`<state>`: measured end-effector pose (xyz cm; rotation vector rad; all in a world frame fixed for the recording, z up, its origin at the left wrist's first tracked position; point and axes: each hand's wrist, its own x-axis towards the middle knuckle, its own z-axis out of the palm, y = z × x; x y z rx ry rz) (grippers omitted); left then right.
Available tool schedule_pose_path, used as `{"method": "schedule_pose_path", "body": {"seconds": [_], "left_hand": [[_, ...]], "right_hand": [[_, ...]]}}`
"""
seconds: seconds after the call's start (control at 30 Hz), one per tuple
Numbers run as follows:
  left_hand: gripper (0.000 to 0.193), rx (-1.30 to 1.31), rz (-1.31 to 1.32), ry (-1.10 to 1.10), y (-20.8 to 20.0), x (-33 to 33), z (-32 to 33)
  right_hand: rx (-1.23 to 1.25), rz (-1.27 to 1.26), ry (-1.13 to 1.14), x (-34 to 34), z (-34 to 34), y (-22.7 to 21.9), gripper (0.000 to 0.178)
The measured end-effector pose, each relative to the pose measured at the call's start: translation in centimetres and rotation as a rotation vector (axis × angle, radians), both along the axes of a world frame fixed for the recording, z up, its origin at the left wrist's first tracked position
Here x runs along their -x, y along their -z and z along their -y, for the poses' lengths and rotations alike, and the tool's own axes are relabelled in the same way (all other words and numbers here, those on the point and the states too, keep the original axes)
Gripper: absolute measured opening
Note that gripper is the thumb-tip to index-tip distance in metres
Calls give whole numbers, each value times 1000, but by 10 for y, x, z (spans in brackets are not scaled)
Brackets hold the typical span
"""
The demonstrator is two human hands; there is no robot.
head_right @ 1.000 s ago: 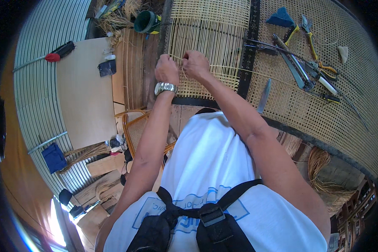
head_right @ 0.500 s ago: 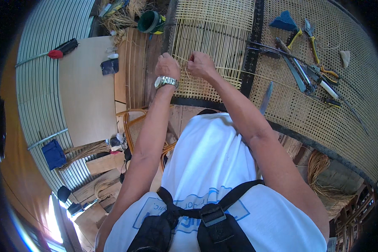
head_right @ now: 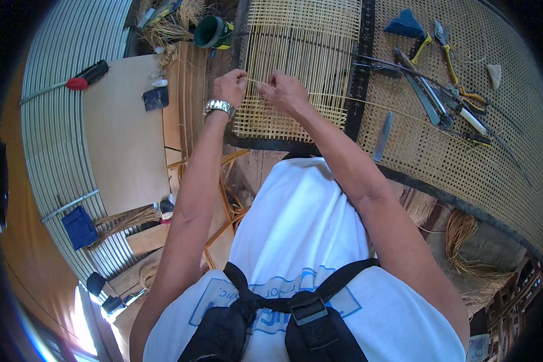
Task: Weaving or repairing a rattan/bamboo chair seat or back using long thin strips.
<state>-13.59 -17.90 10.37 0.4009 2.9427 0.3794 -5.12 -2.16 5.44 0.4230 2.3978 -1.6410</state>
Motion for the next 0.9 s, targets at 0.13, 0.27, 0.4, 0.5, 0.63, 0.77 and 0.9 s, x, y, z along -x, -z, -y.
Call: {"method": "schedule_pose_path", "body": {"seconds": [0.13, 0.27, 0.4, 0.5, 0.63, 0.77, 0.9], "left_hand": [[9, 129, -72, 142, 1, 4, 18], [4, -4, -57, 178, 2, -30, 61], [7, -92, -102, 29, 0, -41, 55], [13, -207, 24, -18, -5, -30, 56], [18, -444, 301, -82, -4, -18, 64], [24, -338, 112, 147, 7, -11, 69], [25, -221, 18, 228, 15, -15, 64]], "right_hand": [[-6, -46, 29, -12, 8, -2, 34], [12, -47, 69, -16, 9, 12, 33], [-78, -132, 91, -20, 16, 3, 28], [-158, -111, 39, -22, 16, -3, 26], [-214, -89, 127, -15, 26, -7, 25], [-191, -18, 242, 2, 31, 4, 25], [-172, 60, 210, 13, 23, 6, 26]]}}
